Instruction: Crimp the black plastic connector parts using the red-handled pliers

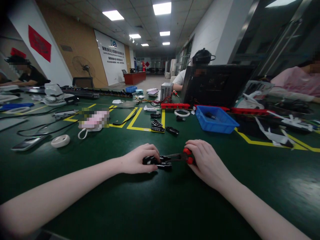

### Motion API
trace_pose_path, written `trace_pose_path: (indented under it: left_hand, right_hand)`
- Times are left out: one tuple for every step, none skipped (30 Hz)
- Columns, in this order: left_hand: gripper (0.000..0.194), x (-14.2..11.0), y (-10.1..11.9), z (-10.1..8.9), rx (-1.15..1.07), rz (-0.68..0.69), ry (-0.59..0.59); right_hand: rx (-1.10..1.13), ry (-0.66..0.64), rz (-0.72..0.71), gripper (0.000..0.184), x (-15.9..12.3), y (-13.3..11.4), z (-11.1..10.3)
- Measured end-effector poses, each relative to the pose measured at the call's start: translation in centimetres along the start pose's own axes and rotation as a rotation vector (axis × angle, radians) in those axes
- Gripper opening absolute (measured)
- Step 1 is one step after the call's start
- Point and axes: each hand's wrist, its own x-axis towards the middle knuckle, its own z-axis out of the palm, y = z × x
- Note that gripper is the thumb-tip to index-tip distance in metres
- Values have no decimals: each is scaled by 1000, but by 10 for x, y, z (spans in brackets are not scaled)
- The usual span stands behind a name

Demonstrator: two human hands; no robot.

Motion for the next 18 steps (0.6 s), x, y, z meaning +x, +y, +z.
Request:
trace_pose_path:
  left_hand:
    - [21, 0, 0, 0, 21, 5, -10]
    - [22, 0, 1, -1, 35, 10, -18]
    - [22, 0, 1, -1, 41, 16, -21]
    - [21, 0, 2, -2, 41, 22, -22]
    - [20, 0, 2, -2, 35, 29, -22]
    - [20, 0, 2, -2, 26, 35, -19]
    - [20, -1, 3, -3, 15, 40, -14]
    - [20, -1, 2, -3, 4, 43, -10]
    - [21, -2, 2, -3, -8, 45, -9]
    - [22, -2, 1, -2, -23, 47, -10]
    - [24, -3, 1, -2, -37, 49, -4]
    - [27, -3, 1, -2, -43, 51, 12]
    - [29, -3, 3, -2, -36, 54, 43]
    - [28, -3, 6, -3, -19, 62, 92]
    - [25, -3, 12, -4, 6, 75, 157]
    - [18, -3, 22, -5, 33, 100, 227]
    - [12, -4, 34, -7, 41, 135, 297]
    - [12, -6, 49, -9, 29, 188, 352]
  right_hand:
    - [22, -8, 16, 38, -1, 0, 0]
    - [37, -17, 25, 39, -2, -1, 0]
    - [45, -29, 25, 39, -3, -2, 1]
    - [50, -44, 17, 40, -3, -3, 1]
    - [56, -55, 4, 40, -3, -5, 1]
    - [68, -63, -5, 40, -2, -6, 1]
    - [86, -66, -8, 39, -1, -7, 1]
    - [109, -65, 5, 38, -1, -8, 1]
    - [134, -61, 28, 36, 0, -9, 1]
    - [161, -55, 60, 33, 1, -10, 1]
    - [185, -48, 95, 30, 1, -10, 0]
    - [204, -37, 128, 27, 1, -11, 0]
    - [212, -17, 152, 25, 1, -12, -1]
    - [209, 12, 167, 25, 1, -12, -2]
    - [197, 47, 172, 25, 1, -13, -3]
    - [178, 79, 169, 27, 1, -14, -4]
    - [157, 104, 155, 28, 1, -15, -5]
    - [137, 120, 137, 29, 0, -15, -6]
